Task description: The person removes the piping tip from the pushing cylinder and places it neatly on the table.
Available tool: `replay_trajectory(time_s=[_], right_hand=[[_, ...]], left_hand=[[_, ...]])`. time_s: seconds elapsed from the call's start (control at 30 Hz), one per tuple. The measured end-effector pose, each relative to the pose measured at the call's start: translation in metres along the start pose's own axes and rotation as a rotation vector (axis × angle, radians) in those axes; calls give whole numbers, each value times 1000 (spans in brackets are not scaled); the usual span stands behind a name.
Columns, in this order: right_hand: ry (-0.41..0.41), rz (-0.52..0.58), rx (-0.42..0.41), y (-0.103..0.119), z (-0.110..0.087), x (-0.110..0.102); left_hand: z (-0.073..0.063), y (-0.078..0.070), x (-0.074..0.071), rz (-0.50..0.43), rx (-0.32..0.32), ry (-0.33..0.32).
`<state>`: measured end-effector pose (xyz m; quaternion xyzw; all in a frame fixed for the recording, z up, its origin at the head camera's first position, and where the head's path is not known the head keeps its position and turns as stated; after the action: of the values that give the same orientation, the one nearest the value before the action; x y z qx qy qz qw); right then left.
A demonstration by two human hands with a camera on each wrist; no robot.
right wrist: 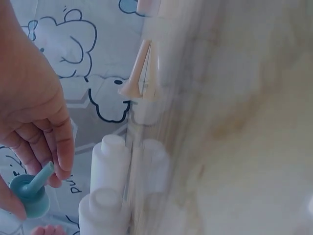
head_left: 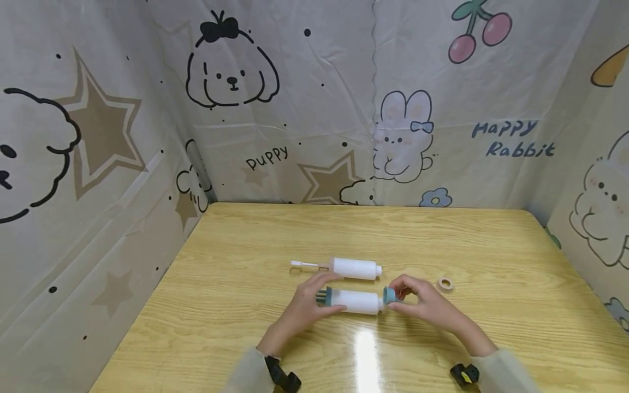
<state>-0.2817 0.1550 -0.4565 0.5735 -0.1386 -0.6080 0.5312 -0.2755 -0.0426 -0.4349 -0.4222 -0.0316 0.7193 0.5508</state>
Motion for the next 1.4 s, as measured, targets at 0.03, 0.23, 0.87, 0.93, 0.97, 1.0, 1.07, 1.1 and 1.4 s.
replay_trajectory(time_s=[0.03, 0.23, 0.87, 0.93, 0.97, 1.0, 1.07, 1.1, 1.4], right_hand=[[6, 6, 4, 0, 1, 2], [36, -2, -9, 6, 6, 13], [113, 58, -91, 25, 12, 35], [118, 63, -76, 24, 11, 35], [118, 66, -58, 22, 11, 35], [114, 73, -37, 20, 11, 34], [110, 95, 23, 13, 9, 32], [111, 111, 53, 9, 7, 30], [216, 270, 180, -9, -7, 30]], left_hand=[[1, -2, 2, -6, 9, 2], [5, -14, 13, -22, 53, 15], [8, -28, 38, -104, 43, 123], [8, -27, 39, -111, 34, 119], [8, -26, 39, -116, 30, 114], [8, -26, 38, -116, 29, 107], [8, -25, 37, -117, 28, 86], [8, -24, 36, -121, 25, 76], [9, -25, 29, -80, 18, 26]])
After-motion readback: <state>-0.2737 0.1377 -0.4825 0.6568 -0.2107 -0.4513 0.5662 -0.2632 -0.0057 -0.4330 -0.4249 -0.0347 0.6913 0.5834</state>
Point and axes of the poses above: each hand's wrist, its own z-axis towards the middle knuckle, its own x-axis out of the palm, y = z × x, the point moved 10 cm from there along z, towards the middle knuckle, and after that the axes turned 6 degrees about -y, right-handed, at the moved point
